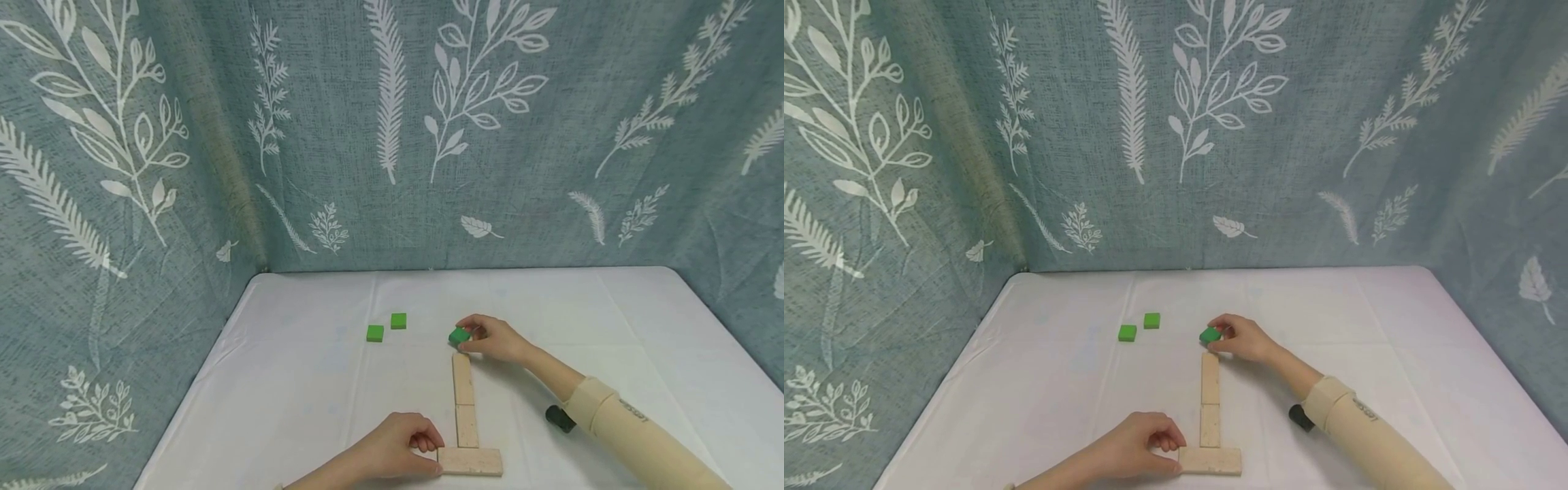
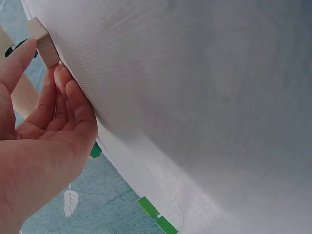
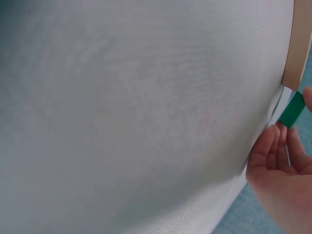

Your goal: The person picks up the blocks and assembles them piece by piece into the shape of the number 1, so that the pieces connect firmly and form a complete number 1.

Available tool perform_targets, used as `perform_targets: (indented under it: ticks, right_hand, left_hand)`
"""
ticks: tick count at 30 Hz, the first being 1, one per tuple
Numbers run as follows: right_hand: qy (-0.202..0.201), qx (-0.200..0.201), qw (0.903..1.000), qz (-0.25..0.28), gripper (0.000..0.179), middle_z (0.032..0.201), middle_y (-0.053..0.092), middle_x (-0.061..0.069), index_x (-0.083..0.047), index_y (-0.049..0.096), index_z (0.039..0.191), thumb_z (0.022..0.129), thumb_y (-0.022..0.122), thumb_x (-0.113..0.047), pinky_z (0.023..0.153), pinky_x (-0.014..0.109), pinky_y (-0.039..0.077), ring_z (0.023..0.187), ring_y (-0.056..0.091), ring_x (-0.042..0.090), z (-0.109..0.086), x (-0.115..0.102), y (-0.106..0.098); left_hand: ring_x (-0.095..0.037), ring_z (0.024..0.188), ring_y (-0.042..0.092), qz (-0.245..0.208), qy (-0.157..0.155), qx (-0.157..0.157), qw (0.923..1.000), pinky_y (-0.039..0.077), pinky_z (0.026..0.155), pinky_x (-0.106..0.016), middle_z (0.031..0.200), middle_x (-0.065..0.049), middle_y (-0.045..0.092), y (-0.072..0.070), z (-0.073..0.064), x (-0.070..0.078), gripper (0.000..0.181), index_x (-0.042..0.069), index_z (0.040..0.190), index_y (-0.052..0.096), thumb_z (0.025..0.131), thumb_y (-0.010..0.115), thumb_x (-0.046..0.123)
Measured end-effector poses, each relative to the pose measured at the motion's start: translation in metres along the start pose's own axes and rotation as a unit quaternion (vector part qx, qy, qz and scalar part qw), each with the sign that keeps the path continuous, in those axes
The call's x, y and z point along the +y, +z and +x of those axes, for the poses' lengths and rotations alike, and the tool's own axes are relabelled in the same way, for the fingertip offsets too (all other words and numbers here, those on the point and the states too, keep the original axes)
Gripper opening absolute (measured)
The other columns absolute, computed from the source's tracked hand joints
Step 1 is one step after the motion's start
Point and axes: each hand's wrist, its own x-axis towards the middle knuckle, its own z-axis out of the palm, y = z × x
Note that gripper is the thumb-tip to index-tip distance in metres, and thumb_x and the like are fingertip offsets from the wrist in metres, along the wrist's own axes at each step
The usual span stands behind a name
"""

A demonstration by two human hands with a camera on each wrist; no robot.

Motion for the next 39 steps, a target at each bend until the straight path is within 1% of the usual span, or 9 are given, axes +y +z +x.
perform_targets:
  ticks: [6, 13, 21, 32, 39]
  right_hand:
    - [0.000, -0.010, 0.9999, -0.006, 0.042, 0.096, 0.059, 0.004, -0.001, 0.060, 0.124, 0.088, 0.072, -0.020, 0.067, 0.030, 0.045, 0.081, 0.052, 0.017, -0.0013, -0.0005, 0.0015]
    - [-0.004, -0.017, 0.9997, -0.017, 0.043, 0.093, 0.057, 0.003, -0.001, 0.059, 0.124, 0.088, 0.072, -0.020, 0.065, 0.028, 0.043, 0.079, 0.049, 0.017, -0.0022, 0.0003, 0.0009]
    - [-0.005, -0.028, 0.9996, -0.008, 0.043, 0.095, 0.058, 0.005, 0.001, 0.059, 0.124, 0.089, 0.071, -0.021, 0.066, 0.029, 0.044, 0.081, 0.049, 0.017, -0.0043, -0.0029, 0.0009]
    - [0.000, -0.029, 0.9996, -0.004, 0.043, 0.097, 0.057, 0.005, 0.000, 0.059, 0.125, 0.090, 0.070, -0.022, 0.067, 0.031, 0.044, 0.082, 0.049, 0.018, -0.0042, -0.0011, 0.0023]
    - [-0.001, -0.028, 0.9996, -0.003, 0.037, 0.098, 0.058, 0.004, -0.001, 0.060, 0.125, 0.093, 0.066, -0.020, 0.067, 0.031, 0.043, 0.082, 0.049, 0.018, -0.0041, -0.0005, 0.0027]
  left_hand:
    - [0.001, 0.074, 0.052, -0.003, -0.005, -0.002, 1.0000, 0.047, 0.071, -0.018, 0.079, 0.012, 0.058, -0.0002, 0.0002, 0.0012, 0.018, 0.009, 0.091, 0.070, 0.078, 0.082, 0.012]
    - [0.001, 0.074, 0.052, 0.001, -0.009, -0.001, 1.0000, 0.046, 0.071, -0.018, 0.078, 0.012, 0.057, -0.0004, 0.0004, 0.0013, 0.018, 0.010, 0.091, 0.071, 0.077, 0.082, 0.013]
    - [0.001, 0.074, 0.052, 0.007, -0.009, -0.002, 0.9999, 0.046, 0.071, -0.018, 0.079, 0.013, 0.057, 0.0011, 0.0011, -0.0017, 0.018, 0.011, 0.092, 0.070, 0.078, 0.082, 0.013]
    - [0.001, 0.073, 0.051, 0.001, -0.020, -0.005, 0.9998, 0.046, 0.070, -0.018, 0.078, 0.012, 0.057, 0.0005, 0.0011, 0.0003, 0.018, 0.011, 0.091, 0.070, 0.078, 0.082, 0.013]
    - [0.001, 0.073, 0.051, 0.001, -0.014, -0.006, 0.9999, 0.046, 0.070, -0.017, 0.078, 0.012, 0.057, 0.0004, 0.0007, 0.0001, 0.018, 0.010, 0.092, 0.070, 0.078, 0.082, 0.013]
